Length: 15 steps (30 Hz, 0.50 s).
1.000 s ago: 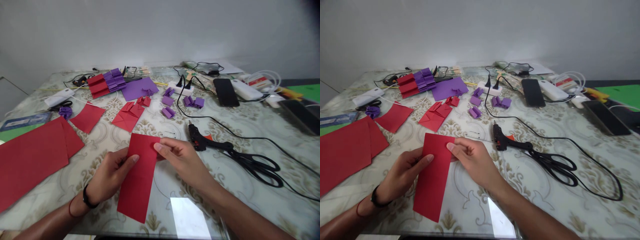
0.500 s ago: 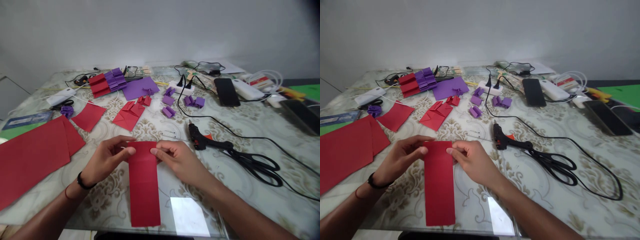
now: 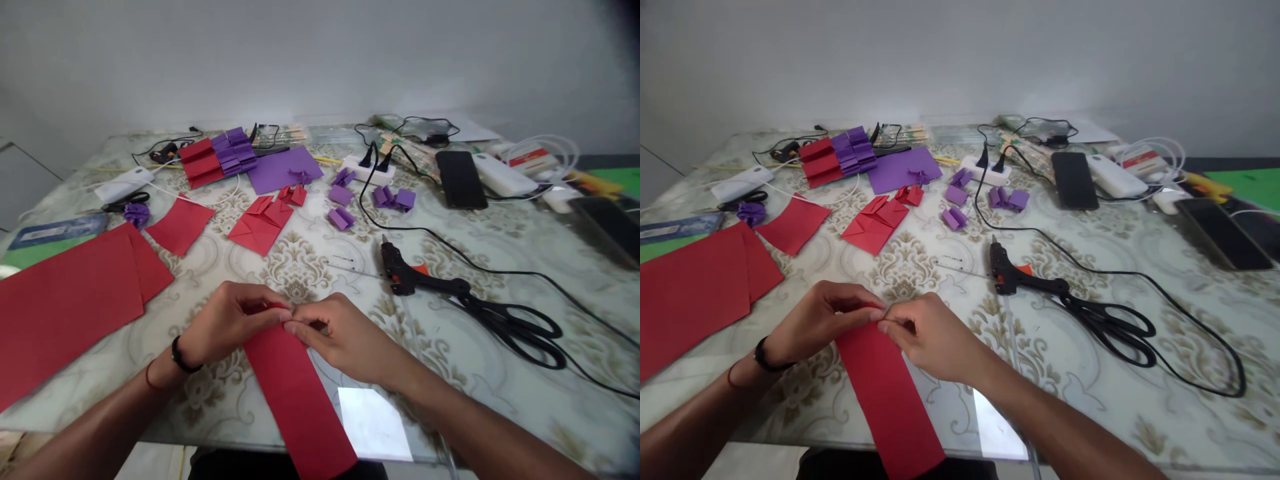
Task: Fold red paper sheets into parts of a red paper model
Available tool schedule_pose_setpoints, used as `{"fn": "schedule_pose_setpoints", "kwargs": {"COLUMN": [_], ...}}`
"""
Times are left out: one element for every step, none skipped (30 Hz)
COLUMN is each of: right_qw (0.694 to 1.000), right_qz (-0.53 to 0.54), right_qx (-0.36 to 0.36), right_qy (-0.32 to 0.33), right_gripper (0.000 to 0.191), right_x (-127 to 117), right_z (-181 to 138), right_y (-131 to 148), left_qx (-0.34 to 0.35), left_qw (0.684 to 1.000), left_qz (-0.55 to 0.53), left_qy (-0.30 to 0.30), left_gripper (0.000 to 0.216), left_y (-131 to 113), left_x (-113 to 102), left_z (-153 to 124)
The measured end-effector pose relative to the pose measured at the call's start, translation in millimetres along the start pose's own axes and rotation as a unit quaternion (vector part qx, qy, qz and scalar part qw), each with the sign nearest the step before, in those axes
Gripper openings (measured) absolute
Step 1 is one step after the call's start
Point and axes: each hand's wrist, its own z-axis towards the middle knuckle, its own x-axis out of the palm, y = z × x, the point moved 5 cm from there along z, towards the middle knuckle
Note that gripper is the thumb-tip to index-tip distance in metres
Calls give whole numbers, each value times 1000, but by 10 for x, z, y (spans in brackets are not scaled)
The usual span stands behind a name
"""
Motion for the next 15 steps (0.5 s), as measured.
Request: {"fn": "schedule_pose_setpoints", "kwargs": {"right_qw": [1000, 1000, 1000, 1000, 1000, 1000, 999, 999, 998, 996, 992, 986, 976, 965, 957], "right_qz": [-1, 1, 6, 13, 19, 24, 26, 29, 32, 39, 49, 60, 72, 78, 78], "right_qx": [-3, -5, -4, -2, 1, 4, 6, 8, 9, 16, 27, 44, 61, 76, 82], "right_qy": [3, 4, 5, 8, 12, 19, 28, 40, 58, 81, 112, 151, 195, 238, 268], "right_gripper": [35, 36, 37, 38, 40, 42, 43, 43, 42, 39, 35, 31, 27, 26, 25], "right_x": [9, 12, 13, 12, 11, 9, 8, 6, 6, 7, 11, 18, 26, 28, 17], "right_z": [-1, 0, 2, 5, 7, 9, 8, 3, -8, -25, -50, -83, -122, -160, -187], "right_y": [12, 24, 33, 41, 48, 53, 54, 54, 49, 35, 14, -14, -45, -74, -98], "left_qx": [1, 5, 13, 25, 36, 46, 55, 58, 61, 67, 70, 71, 62, 57, 53], "left_qw": [1000, 1000, 1000, 999, 998, 997, 994, 990, 986, 980, 973, 963, 955, 951, 949], "left_qz": [3, 7, 12, 17, 25, 34, 46, 58, 68, 73, 75, 74, 75, 78, 80], "left_qy": [4, 4, -2, -16, -35, -57, -86, -115, -140, -173, -206, -248, -280, -295, -301], "left_gripper": [13, 14, 15, 15, 15, 16, 16, 17, 18, 19, 19, 21, 23, 24, 26], "left_y": [-3, -11, -22, -35, -47, -54, -56, -49, -37, -26, -10, 8, 32, 49, 62], "left_x": [17, 22, 8, -28, -86, -168, -274, -398, -531, -681, -833, -988, -1120, -1216, -1278], "left_z": [-3, -7, -11, -14, -15, -13, -9, -3, 5, 10, 13, 9, 6, 10, 17]}}
